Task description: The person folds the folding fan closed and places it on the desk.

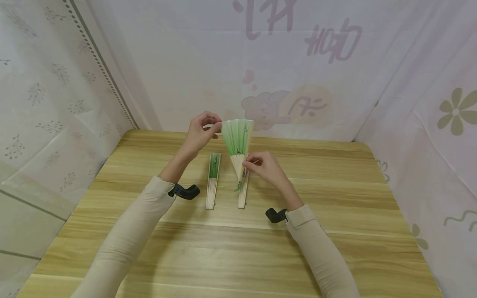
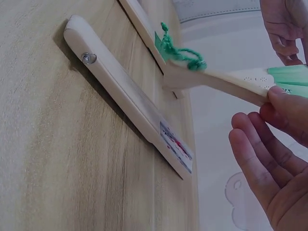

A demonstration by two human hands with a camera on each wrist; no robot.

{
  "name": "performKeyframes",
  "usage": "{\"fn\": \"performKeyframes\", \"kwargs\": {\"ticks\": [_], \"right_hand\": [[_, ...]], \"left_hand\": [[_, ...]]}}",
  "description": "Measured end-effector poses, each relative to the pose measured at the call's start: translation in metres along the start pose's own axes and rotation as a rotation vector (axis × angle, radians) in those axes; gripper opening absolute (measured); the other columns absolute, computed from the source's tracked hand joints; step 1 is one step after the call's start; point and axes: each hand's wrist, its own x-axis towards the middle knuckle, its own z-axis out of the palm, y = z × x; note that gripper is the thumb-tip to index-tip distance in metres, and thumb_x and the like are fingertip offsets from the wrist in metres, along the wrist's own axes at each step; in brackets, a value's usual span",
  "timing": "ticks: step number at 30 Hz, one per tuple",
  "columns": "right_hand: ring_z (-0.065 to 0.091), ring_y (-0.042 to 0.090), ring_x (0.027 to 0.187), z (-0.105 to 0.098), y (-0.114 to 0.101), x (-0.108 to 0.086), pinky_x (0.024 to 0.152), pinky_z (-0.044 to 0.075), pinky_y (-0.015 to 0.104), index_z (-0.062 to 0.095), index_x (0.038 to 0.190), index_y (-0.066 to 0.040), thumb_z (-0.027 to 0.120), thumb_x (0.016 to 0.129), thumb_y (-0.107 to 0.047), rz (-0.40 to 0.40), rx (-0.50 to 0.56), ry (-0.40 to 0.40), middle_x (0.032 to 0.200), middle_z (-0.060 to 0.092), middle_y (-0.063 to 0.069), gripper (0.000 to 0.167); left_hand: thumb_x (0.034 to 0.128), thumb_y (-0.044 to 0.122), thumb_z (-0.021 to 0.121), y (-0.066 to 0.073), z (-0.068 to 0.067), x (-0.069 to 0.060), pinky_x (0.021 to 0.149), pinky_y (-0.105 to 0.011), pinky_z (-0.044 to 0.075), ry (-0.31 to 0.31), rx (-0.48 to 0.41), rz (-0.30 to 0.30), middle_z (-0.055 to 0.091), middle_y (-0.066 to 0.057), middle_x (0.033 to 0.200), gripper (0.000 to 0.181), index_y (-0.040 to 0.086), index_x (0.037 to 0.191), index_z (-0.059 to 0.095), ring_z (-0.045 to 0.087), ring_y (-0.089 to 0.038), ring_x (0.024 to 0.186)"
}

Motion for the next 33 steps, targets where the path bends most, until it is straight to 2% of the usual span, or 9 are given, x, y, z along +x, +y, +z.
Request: {"fn": "performKeyframes", "kwargs": {"ticks": [7,13,22,29,33], "right_hand": [[0.068,0.049,0.082,-0.001,0.003,-0.001,0.075,0.056,0.060,0.074,0.100,0.001,0.071,0.099,-0.014,0.039,0.083,0.006,0.093,0.071,0.022,0.015],[0.067,0.051,0.085,-0.002,0.009,-0.003,0.077,0.057,0.057,0.072,0.103,0.006,0.069,0.099,-0.011,0.055,0.170,0.005,0.096,0.070,0.020,0.017],[0.069,0.046,0.086,-0.001,0.013,-0.004,0.077,0.058,0.055,0.069,0.109,0.009,0.064,0.102,-0.007,0.039,0.216,-0.013,0.100,0.067,0.021,0.018],[0.065,0.054,0.087,0.000,0.013,-0.004,0.077,0.056,0.058,0.068,0.110,0.011,0.063,0.102,-0.006,0.002,0.236,-0.035,0.100,0.067,0.024,0.020],[0.065,0.054,0.086,0.000,0.011,-0.005,0.077,0.056,0.058,0.069,0.108,0.010,0.063,0.102,-0.005,-0.019,0.218,-0.043,0.098,0.067,0.022,0.017]], "left_hand": [[0.1001,0.002,0.063,0.000,0.000,0.000,0.066,-0.031,0.057,-0.009,-0.020,-0.012,0.064,-0.014,0.096,0.008,-0.002,0.107,0.063,0.066,-0.029,0.082],[0.1002,0.000,0.062,0.001,0.000,0.000,0.066,-0.030,0.057,-0.019,-0.039,-0.027,0.064,-0.015,0.096,0.007,-0.002,0.107,0.063,0.066,-0.028,0.083],[0.1006,0.001,0.063,0.003,-0.001,0.000,0.067,-0.031,0.056,-0.022,-0.039,-0.061,0.064,-0.016,0.097,0.007,0.000,0.107,0.063,0.066,-0.031,0.086],[0.1005,0.000,0.062,0.000,-0.001,0.000,0.067,-0.031,0.057,-0.015,-0.042,-0.045,0.063,-0.016,0.096,0.007,-0.002,0.108,0.063,0.064,-0.044,0.090],[0.0991,0.000,0.064,-0.002,0.001,0.000,0.066,-0.029,0.057,0.006,-0.034,-0.049,0.064,-0.014,0.096,0.008,-0.003,0.107,0.064,0.067,-0.039,0.086]]}}
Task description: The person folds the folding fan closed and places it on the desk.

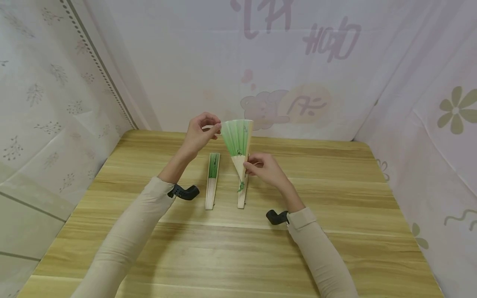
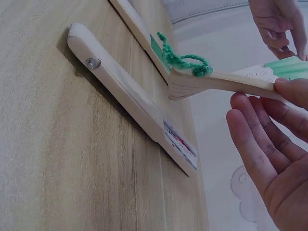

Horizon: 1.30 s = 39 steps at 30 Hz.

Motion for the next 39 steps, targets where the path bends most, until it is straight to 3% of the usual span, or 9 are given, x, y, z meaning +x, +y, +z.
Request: {"fn": "performKeyframes", "kwargs": {"ticks": [6,12,16,20,25,35,39], "right_hand": [[0.068,0.045,0.083,0.0026,-0.0022,0.0009,0.076,0.057,0.056,0.071,0.106,0.006,0.065,0.101,-0.006,0.006,-0.034,-0.006,0.096,0.068,0.019,0.014],[0.069,0.037,0.080,0.0025,-0.0014,0.0021,0.073,0.060,0.046,0.069,0.108,0.011,0.063,0.101,-0.001,-0.003,-0.061,-0.008,0.096,0.068,0.025,0.016],[0.069,0.036,0.080,0.0030,-0.0010,0.0021,0.073,0.060,0.047,0.070,0.108,0.010,0.064,0.101,-0.003,0.000,-0.069,-0.010,0.097,0.068,0.024,0.016],[0.066,0.049,0.083,0.0045,-0.0019,0.0012,0.075,0.058,0.056,0.071,0.107,0.007,0.066,0.100,-0.006,-0.009,-0.051,-0.004,0.097,0.068,0.022,0.016],[0.063,0.054,0.084,0.0050,-0.0002,-0.0006,0.076,0.056,0.060,0.071,0.104,0.006,0.066,0.100,-0.007,0.002,-0.020,-0.002,0.093,0.068,0.019,0.014],[0.066,0.051,0.083,0.0076,-0.0030,-0.0008,0.075,0.055,0.062,0.072,0.107,0.003,0.068,0.100,-0.010,-0.007,-0.064,0.001,0.094,0.071,0.013,0.015],[0.069,0.044,0.085,0.0093,-0.0083,0.0004,0.073,0.058,0.051,0.074,0.108,-0.001,0.068,0.100,-0.015,-0.016,-0.159,0.008,0.097,0.071,0.009,0.017]], "left_hand": [[0.0976,-0.002,0.064,-0.0012,0.0008,-0.0010,0.065,-0.027,0.057,0.019,-0.002,0.004,0.065,-0.016,0.098,0.011,-0.007,0.107,0.064,0.067,-0.023,0.075],[0.0975,-0.002,0.063,-0.0026,0.0032,0.0005,0.063,-0.026,0.056,0.023,-0.035,0.021,0.065,-0.023,0.100,0.014,-0.010,0.109,0.063,0.067,-0.018,0.074],[0.1001,-0.001,0.060,-0.0023,0.0040,-0.0021,0.065,-0.029,0.057,0.016,-0.040,0.007,0.064,-0.019,0.100,0.013,-0.009,0.110,0.063,0.066,-0.019,0.075],[0.1028,0.003,0.058,-0.0040,0.0034,-0.0059,0.072,-0.035,0.060,-0.017,-0.040,-0.023,0.065,-0.017,0.104,0.014,-0.005,0.114,0.061,0.067,-0.022,0.082],[0.1023,0.007,0.060,-0.0076,0.0020,-0.0086,0.077,-0.043,0.060,-0.062,-0.022,-0.042,0.065,-0.017,0.108,0.019,0.000,0.120,0.060,0.069,-0.028,0.088],[0.0945,-0.004,0.066,-0.0071,0.0048,-0.0080,0.067,-0.029,0.057,-0.016,-0.008,-0.012,0.061,-0.020,0.103,0.027,-0.007,0.120,0.059,0.068,-0.026,0.080],[0.0945,-0.003,0.067,-0.0053,0.0072,-0.0074,0.064,-0.027,0.056,0.007,0.007,-0.008,0.061,-0.021,0.103,0.024,-0.006,0.117,0.060,0.069,-0.028,0.080]]}}
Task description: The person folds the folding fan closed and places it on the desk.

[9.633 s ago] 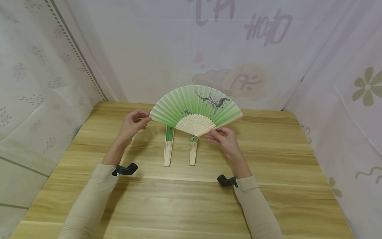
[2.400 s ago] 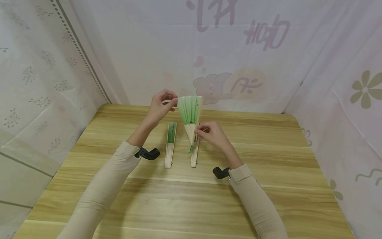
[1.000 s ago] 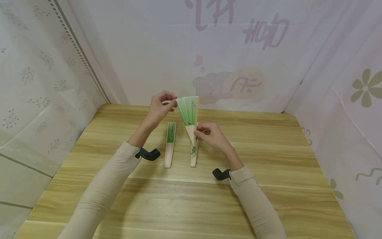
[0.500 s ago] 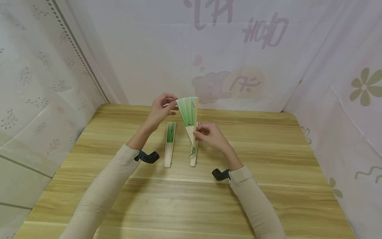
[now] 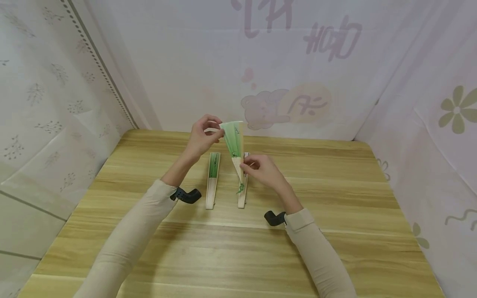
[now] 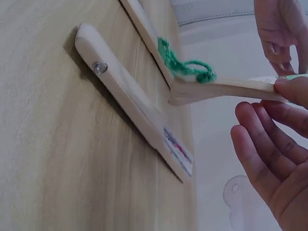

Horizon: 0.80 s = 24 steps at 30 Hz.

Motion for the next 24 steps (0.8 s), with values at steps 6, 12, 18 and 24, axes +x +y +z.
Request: {"fn": "performKeyframes", "kwargs": {"ticks": [6,12,18,24], "right_hand": [[0.070,0.033,0.083,0.001,-0.023,-0.002,0.072,0.059,0.043,0.073,0.108,0.003,0.067,0.101,-0.011,-0.004,-0.042,-0.012,0.098,0.071,0.013,0.017],[0.069,0.020,0.076,-0.001,-0.042,-0.005,0.070,0.059,0.040,0.070,0.107,0.011,0.065,0.099,0.000,-0.006,-0.004,-0.019,0.096,0.069,0.024,0.014],[0.067,0.018,0.075,0.000,-0.039,-0.005,0.070,0.059,0.035,0.070,0.105,0.011,0.065,0.099,0.000,-0.012,0.020,-0.023,0.093,0.069,0.024,0.013],[0.067,0.020,0.075,0.002,-0.016,-0.002,0.069,0.059,0.037,0.070,0.106,0.011,0.064,0.100,0.000,-0.017,0.037,-0.018,0.093,0.069,0.024,0.014]], "left_hand": [[0.0955,-0.004,0.065,0.001,0.003,-0.001,0.062,-0.028,0.056,0.006,-0.002,0.007,0.063,-0.017,0.100,0.020,-0.002,0.115,0.062,0.070,-0.027,0.078],[0.1009,0.004,0.062,0.000,-0.001,-0.003,0.071,-0.038,0.059,-0.060,-0.008,0.008,0.065,-0.018,0.107,0.023,-0.002,0.123,0.060,0.070,-0.028,0.084],[0.0986,0.004,0.066,-0.001,-0.001,-0.005,0.070,-0.036,0.058,-0.087,-0.015,-0.022,0.064,-0.016,0.109,0.031,0.000,0.128,0.058,0.069,-0.029,0.085],[0.0957,-0.003,0.067,-0.002,0.001,-0.004,0.066,-0.029,0.056,-0.054,-0.020,0.004,0.062,-0.018,0.106,0.031,-0.002,0.125,0.058,0.069,-0.028,0.082]]}}
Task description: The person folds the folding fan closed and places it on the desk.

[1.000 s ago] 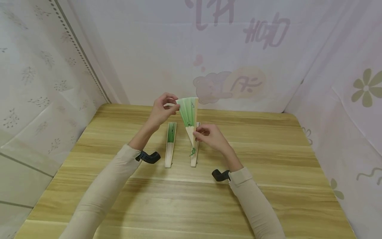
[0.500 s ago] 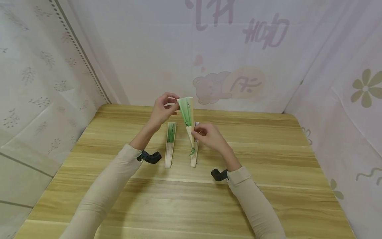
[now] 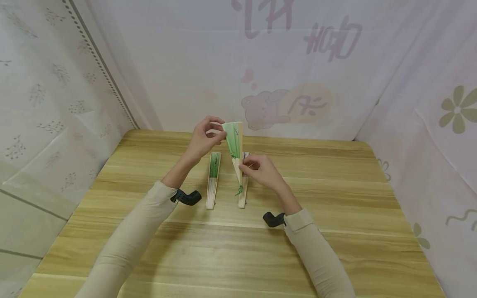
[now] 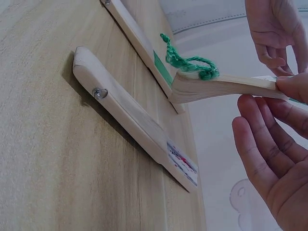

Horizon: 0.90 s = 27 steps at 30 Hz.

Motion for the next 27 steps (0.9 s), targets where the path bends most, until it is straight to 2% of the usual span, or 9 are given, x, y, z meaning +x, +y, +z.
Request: {"fn": "performKeyframes", "kwargs": {"ticks": [4,10,14,17,19,23,27], "right_hand": [[0.068,0.024,0.077,0.000,0.013,0.001,0.071,0.059,0.041,0.071,0.109,0.009,0.065,0.100,-0.003,0.006,0.009,0.010,0.096,0.070,0.021,0.016],[0.068,0.041,0.082,0.001,0.011,0.000,0.074,0.057,0.056,0.073,0.109,0.003,0.068,0.100,-0.009,-0.003,0.020,0.013,0.097,0.071,0.014,0.017],[0.067,0.046,0.081,0.002,0.008,0.002,0.072,0.058,0.051,0.075,0.107,0.000,0.069,0.100,-0.013,-0.019,0.001,0.006,0.092,0.071,0.009,0.016],[0.067,0.046,0.080,0.003,0.008,0.003,0.069,0.059,0.042,0.075,0.106,-0.001,0.069,0.100,-0.014,-0.031,-0.011,-0.001,0.090,0.071,0.007,0.016],[0.067,0.046,0.079,0.003,0.009,0.003,0.069,0.059,0.041,0.075,0.106,0.000,0.069,0.100,-0.012,-0.031,-0.001,-0.003,0.091,0.071,0.008,0.015],[0.067,0.046,0.079,0.003,0.013,0.002,0.070,0.058,0.053,0.074,0.106,0.002,0.069,0.099,-0.009,-0.019,0.031,-0.001,0.092,0.071,0.012,0.014],[0.067,0.043,0.077,0.003,0.015,0.001,0.070,0.056,0.059,0.074,0.107,0.004,0.068,0.099,-0.008,-0.041,0.036,-0.005,0.093,0.070,0.017,0.015]], "left_hand": [[0.0948,-0.005,0.066,-0.001,0.001,0.001,0.063,-0.026,0.055,0.023,0.009,0.021,0.062,-0.020,0.103,0.031,-0.005,0.124,0.058,0.069,-0.026,0.079],[0.0935,-0.009,0.064,-0.002,0.004,0.001,0.061,-0.024,0.054,0.038,0.003,0.035,0.061,-0.028,0.104,0.032,-0.011,0.124,0.055,0.068,-0.024,0.076],[0.0940,-0.008,0.064,-0.001,0.006,0.001,0.061,-0.026,0.054,0.043,0.007,0.018,0.061,-0.028,0.105,0.033,-0.010,0.126,0.056,0.068,-0.024,0.076],[0.0955,-0.004,0.064,-0.001,0.007,0.000,0.064,-0.029,0.055,0.038,0.014,0.003,0.062,-0.024,0.105,0.033,-0.006,0.127,0.057,0.069,-0.026,0.079],[0.0974,0.000,0.064,-0.002,0.007,-0.001,0.067,-0.033,0.057,0.025,0.012,-0.006,0.062,-0.021,0.106,0.032,-0.003,0.129,0.058,0.070,-0.027,0.081],[0.0998,0.006,0.065,-0.003,0.006,-0.003,0.071,-0.040,0.058,-0.013,0.017,-0.012,0.061,-0.019,0.109,0.032,0.001,0.130,0.057,0.069,-0.031,0.086],[0.0974,0.003,0.068,-0.005,0.006,-0.003,0.067,-0.033,0.057,-0.038,0.009,0.003,0.060,-0.024,0.111,0.035,0.000,0.130,0.055,0.068,-0.043,0.091]]}}
